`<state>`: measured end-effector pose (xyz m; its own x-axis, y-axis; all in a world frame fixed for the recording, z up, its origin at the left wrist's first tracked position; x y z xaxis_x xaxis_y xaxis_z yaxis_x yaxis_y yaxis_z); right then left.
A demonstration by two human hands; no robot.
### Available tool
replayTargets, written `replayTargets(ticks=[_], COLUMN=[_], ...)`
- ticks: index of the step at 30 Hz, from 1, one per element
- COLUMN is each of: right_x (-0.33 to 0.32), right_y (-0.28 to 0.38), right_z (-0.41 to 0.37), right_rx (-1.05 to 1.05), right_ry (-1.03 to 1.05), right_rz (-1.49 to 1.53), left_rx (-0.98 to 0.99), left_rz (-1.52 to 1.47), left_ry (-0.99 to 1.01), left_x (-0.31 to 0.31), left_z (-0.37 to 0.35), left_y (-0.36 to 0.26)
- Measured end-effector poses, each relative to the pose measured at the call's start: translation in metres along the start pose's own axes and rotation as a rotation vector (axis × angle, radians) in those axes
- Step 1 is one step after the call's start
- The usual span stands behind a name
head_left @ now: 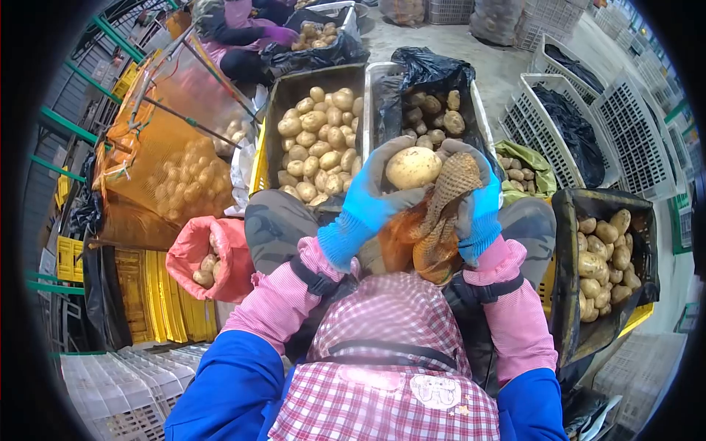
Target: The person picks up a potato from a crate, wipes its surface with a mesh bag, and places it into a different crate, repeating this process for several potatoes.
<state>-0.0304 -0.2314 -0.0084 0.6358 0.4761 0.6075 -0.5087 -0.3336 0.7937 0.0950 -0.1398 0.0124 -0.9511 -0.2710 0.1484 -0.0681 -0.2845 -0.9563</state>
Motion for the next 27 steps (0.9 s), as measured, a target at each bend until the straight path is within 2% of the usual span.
replayTargets(ticks=[4,5,8,10,11,12,14,16,18,20,22,23,24,26,27], right_x=[0.037,0.041,0.055,0.054,0.05,0.055,0.048,0.047,0.043,0.029,0.018,0.008,-0.004,-0.019,-0.012], right_y=[-0.012,-0.013,0.006,-0.003,-0.002,-0.002,0.002,0.02,0.023,0.025,0.024,0.026,0.026,0.032,0.047], right_z=[0.003,0.005,-0.006,0.006,0.007,0.01,0.006,0.007,0.002,0.008,0.009,0.013,0.016,0.019,0.016], right_rx=[0.069,-0.104,-0.341,-0.191,-0.166,-0.167,-0.086,-0.195,-0.108,-0.022,0.02,-0.027,0.032,0.125,0.013], right_ry=[0.114,0.099,0.166,0.196,0.218,0.259,0.245,0.292,0.311,0.346,0.4,0.416,0.414,0.366,0.373], right_rz=[0.134,-0.14,-0.709,-0.572,-0.596,-0.615,-0.439,-0.834,-0.784,-0.772,-0.795,-0.812,-0.797,-0.776,-0.856], left_rx=[0.233,0.275,0.151,0.057,-0.018,-0.023,-0.056,0.101,-0.032,-0.554,-0.617,-0.558,-0.504,-0.603,-0.631], left_rz=[0.268,0.454,0.497,0.038,-0.116,-0.026,0.148,0.504,0.161,0.169,-0.326,-0.421,-0.516,-0.264,-0.086], left_ry=[-0.041,-0.008,0.074,-0.076,-0.16,-0.295,-0.604,-0.836,-1.094,-1.395,-1.302,-1.271,-1.237,-1.323,-1.341], left_x=[-0.027,-0.028,-0.026,-0.038,-0.056,-0.083,-0.146,-0.212,-0.25,-0.287,-0.314,-0.304,-0.293,-0.298,-0.308], left_z=[-0.014,-0.016,-0.02,-0.04,-0.058,-0.086,-0.162,-0.249,-0.34,-0.46,-0.574,-0.587,-0.599,-0.584,-0.559], left_y=[-0.005,-0.011,-0.02,-0.041,-0.052,-0.074,-0.115,-0.143,-0.126,-0.062,0.051,0.074,0.096,0.104,0.094])
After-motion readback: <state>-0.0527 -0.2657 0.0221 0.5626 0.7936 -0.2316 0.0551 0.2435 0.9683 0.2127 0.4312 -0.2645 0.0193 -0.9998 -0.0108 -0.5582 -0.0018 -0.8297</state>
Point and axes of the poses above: each hand's wrist, its own z-axis towards the middle knuckle, its own x-axis out of the palm, y = z × x, the point moved 10 cm from there along z, towards the middle knuckle, and after that the axes turned 1 degree about y, right-handed, at the moved point
